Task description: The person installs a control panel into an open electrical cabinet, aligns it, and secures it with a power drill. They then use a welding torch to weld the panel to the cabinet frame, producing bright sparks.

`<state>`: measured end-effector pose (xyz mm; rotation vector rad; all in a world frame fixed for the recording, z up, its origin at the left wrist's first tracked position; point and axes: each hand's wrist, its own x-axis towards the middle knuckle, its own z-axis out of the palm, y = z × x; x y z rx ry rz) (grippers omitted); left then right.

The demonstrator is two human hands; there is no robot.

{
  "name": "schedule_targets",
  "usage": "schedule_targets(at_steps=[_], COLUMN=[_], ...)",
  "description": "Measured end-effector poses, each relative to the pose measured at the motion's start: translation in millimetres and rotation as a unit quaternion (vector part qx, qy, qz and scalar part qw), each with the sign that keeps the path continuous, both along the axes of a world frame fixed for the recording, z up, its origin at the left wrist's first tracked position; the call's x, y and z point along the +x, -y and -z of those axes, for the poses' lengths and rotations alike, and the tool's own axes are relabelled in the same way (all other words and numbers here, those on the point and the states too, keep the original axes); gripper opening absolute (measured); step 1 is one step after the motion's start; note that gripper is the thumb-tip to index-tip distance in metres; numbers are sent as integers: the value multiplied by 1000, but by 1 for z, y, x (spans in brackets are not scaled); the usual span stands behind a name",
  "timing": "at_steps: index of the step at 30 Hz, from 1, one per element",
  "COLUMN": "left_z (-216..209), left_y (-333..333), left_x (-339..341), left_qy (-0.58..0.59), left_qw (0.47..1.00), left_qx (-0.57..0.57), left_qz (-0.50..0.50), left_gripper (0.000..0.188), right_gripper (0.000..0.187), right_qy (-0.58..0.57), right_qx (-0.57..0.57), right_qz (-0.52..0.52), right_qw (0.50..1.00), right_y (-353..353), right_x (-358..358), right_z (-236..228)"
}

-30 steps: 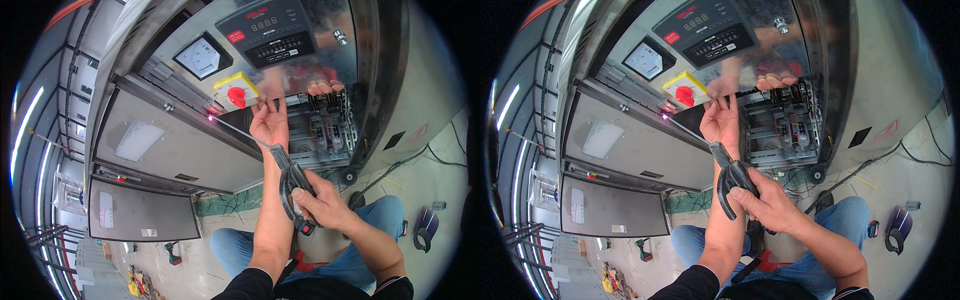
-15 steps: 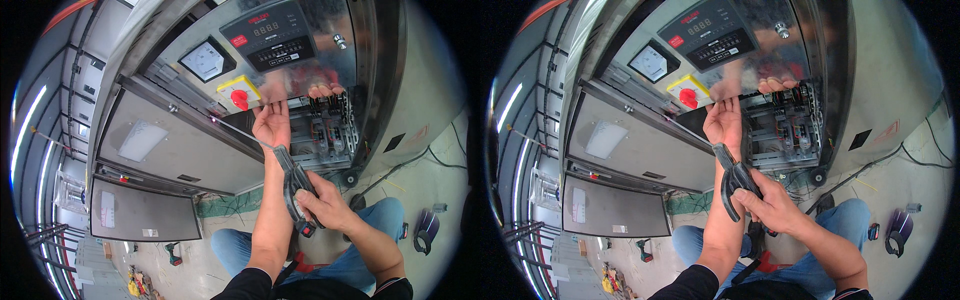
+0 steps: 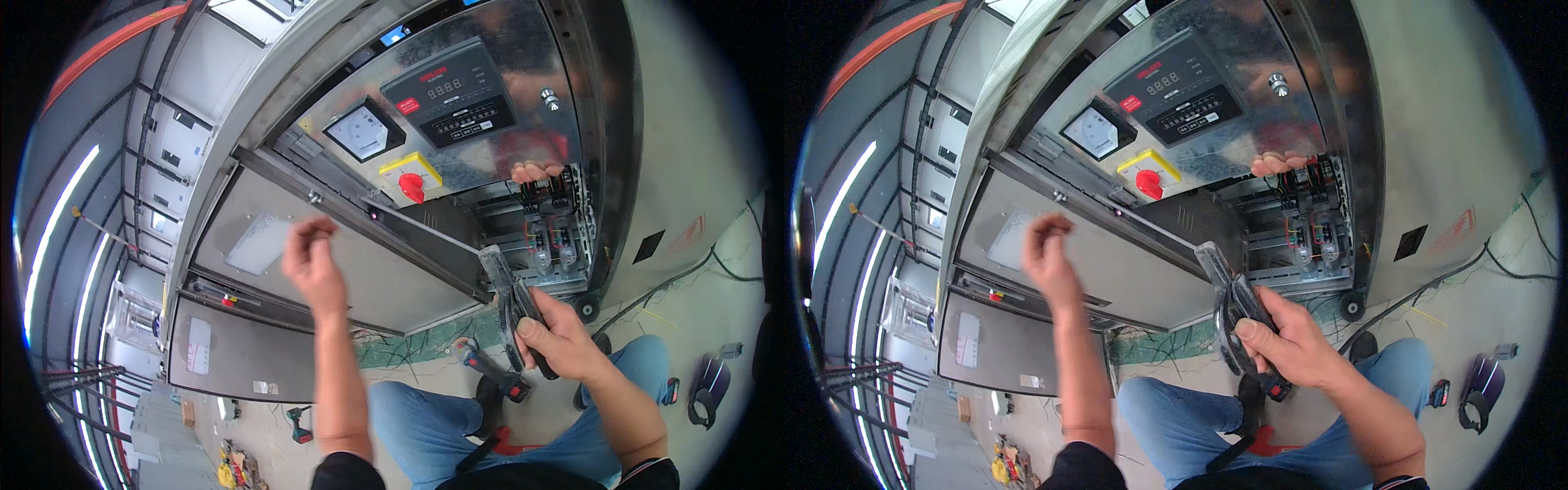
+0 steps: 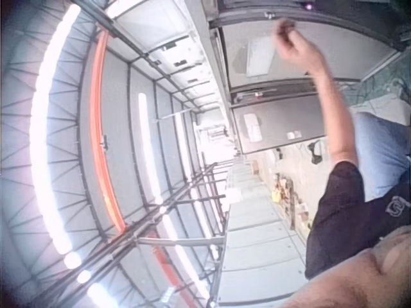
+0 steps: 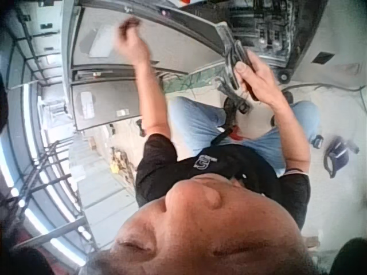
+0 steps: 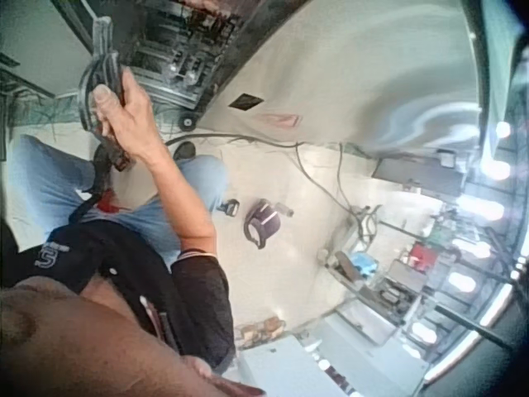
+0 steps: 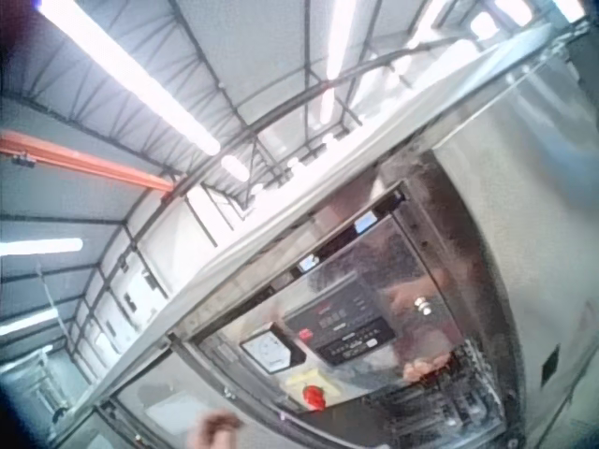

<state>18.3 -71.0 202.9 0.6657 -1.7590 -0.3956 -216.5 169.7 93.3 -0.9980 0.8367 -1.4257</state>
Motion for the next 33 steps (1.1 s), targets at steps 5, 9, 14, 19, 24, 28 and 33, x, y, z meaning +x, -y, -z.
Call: schedule_targets(at_steps=[5,9,14,19,24,28,33], left_z=[-135,-140,-154,-159,-155,-148,-141], left_y=[-19,9,24,16,21,30,54], left_x=[-79,-94,-100,-109,-103,-102,-107], left_qy=[412,474,533,584,566,540,484], left_qw=[882,846,835,798,804,820,862], left_qx=[-230,-240,-116,-90,-126,-151,-146], left_qz=[24,-39,-78,-119,-129,-113,-32], left_gripper=[54,71,83,79,77,68,68], right_gripper=[43,44,49,53,54,54,54], right_qy=[-35,-33,-62,-47,-32,-14,-8], right_qx=[24,15,-4,-13,-27,-35,-31], right_qz=[-1,-25,-17,-5,-6,-1,-3], right_qw=[999,999,998,999,999,999,999], right_y=[6,10,10,18,26,32,34], right_x=[9,20,9,7,11,8,6], right_z=[6,8,7,5,3,9,13])
